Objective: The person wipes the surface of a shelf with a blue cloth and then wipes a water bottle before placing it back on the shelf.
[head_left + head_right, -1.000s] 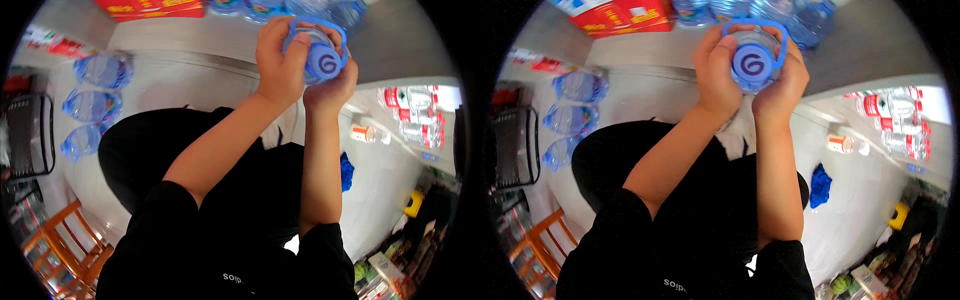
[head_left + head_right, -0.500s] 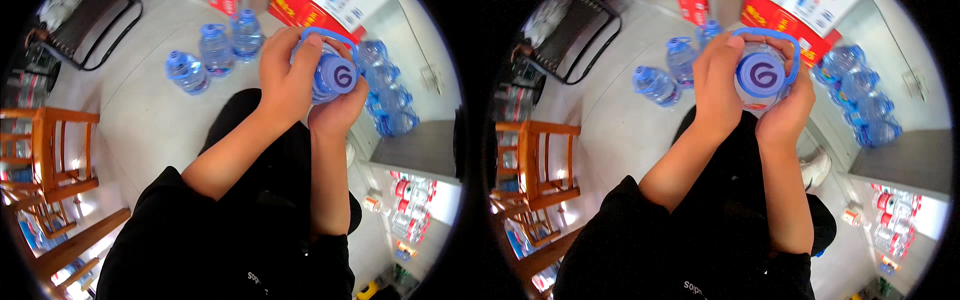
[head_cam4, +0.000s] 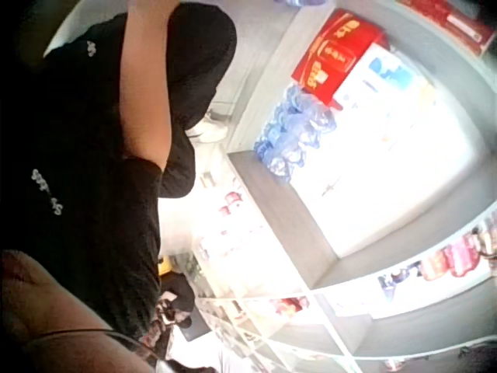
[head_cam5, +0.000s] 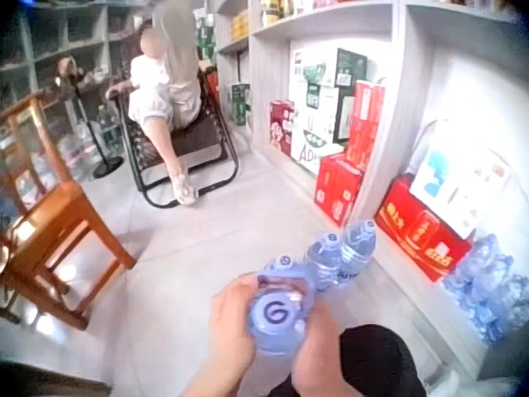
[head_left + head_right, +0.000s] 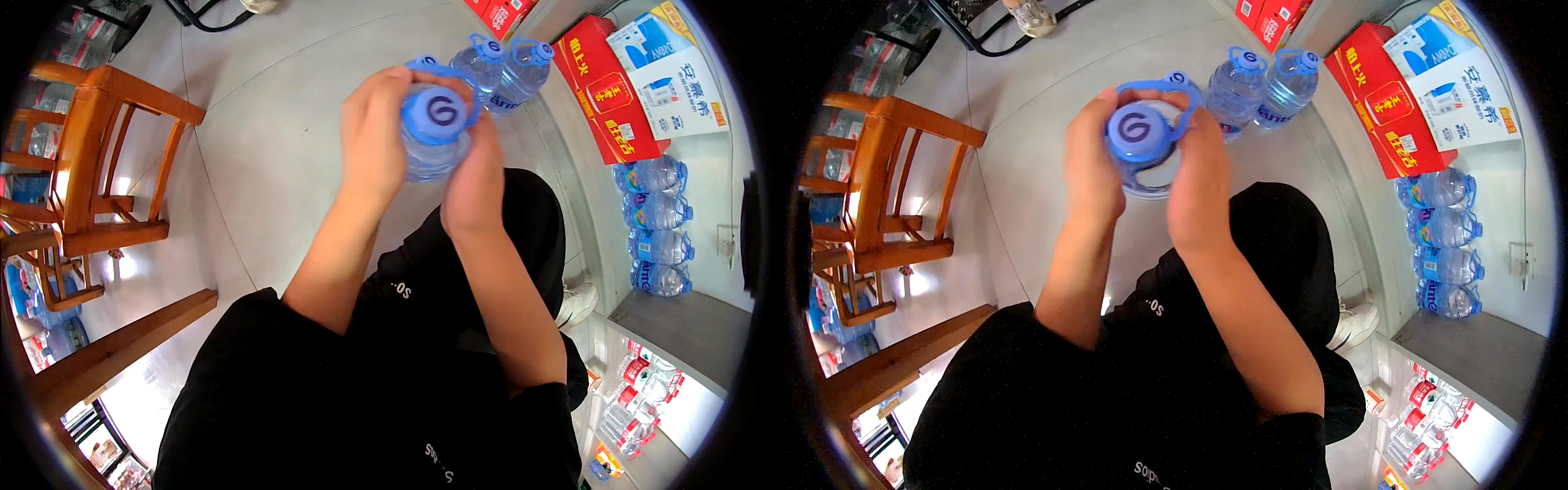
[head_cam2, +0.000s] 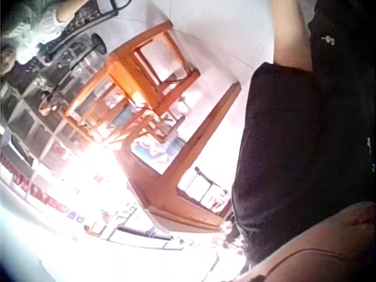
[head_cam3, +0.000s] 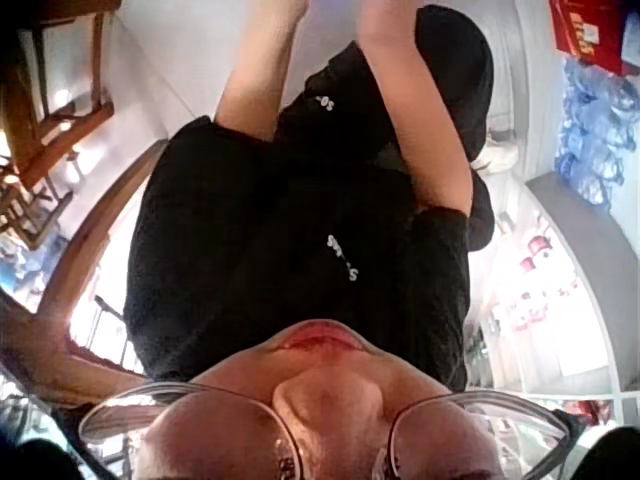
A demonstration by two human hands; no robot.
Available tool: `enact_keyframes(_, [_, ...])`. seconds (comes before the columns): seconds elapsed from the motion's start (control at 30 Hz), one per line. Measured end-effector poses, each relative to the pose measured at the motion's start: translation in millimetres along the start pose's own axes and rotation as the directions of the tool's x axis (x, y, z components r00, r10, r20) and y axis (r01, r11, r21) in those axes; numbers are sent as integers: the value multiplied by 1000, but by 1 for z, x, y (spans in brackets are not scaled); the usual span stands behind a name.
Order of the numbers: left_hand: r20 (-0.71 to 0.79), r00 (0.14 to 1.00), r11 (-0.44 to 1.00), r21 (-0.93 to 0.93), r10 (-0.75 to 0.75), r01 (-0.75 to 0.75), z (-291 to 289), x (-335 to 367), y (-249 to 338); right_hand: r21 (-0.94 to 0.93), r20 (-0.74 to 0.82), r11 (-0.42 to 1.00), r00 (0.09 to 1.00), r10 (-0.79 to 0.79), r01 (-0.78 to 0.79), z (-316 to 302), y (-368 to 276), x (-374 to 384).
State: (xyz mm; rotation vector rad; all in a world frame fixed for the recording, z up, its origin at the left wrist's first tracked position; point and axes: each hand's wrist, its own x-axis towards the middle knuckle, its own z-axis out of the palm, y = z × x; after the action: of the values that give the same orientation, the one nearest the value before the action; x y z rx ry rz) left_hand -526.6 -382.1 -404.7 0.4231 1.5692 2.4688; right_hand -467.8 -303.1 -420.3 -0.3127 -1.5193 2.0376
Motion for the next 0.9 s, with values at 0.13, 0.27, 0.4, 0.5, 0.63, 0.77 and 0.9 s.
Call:
enact_keyframes(0.13, [-134, 988, 989, 120, -72, 88, -42, -4, -25, -169, 142, 986, 990, 18, 7, 13, 35, -6])
enact_keyframes(0.27, [-193, 968, 978, 105, -158, 181, -67, -3, -47, 2, 223, 992, 967, 123, -126, 15, 64, -5])
enact_keyframes(0.4, [-233, 942, 970, -36, -243, 241, -99, 4, -67, -198, 165, 961, 960, 228, -194, 30, 99, -3])
enact_keyframes(0.5, [-291, 932, 977, -59, -214, 206, -108, 15, -72, -418, 72, 853, 925, 373, -312, 43, 84, 6])
enact_keyframes(0.63, [-273, 942, 974, 56, -195, 218, -109, 30, -86, -406, -17, 827, 908, 418, -388, 42, 112, 20])
enact_keyframes(0.77, [-284, 945, 978, 80, -163, 193, -111, 47, -105, -205, 24, 894, 911, 411, -398, 34, 126, 27])
enact_keyframes(0.9, [-314, 933, 982, -1, -178, 188, -116, 62, -115, -186, 164, 872, 861, 482, -453, 27, 114, 41])
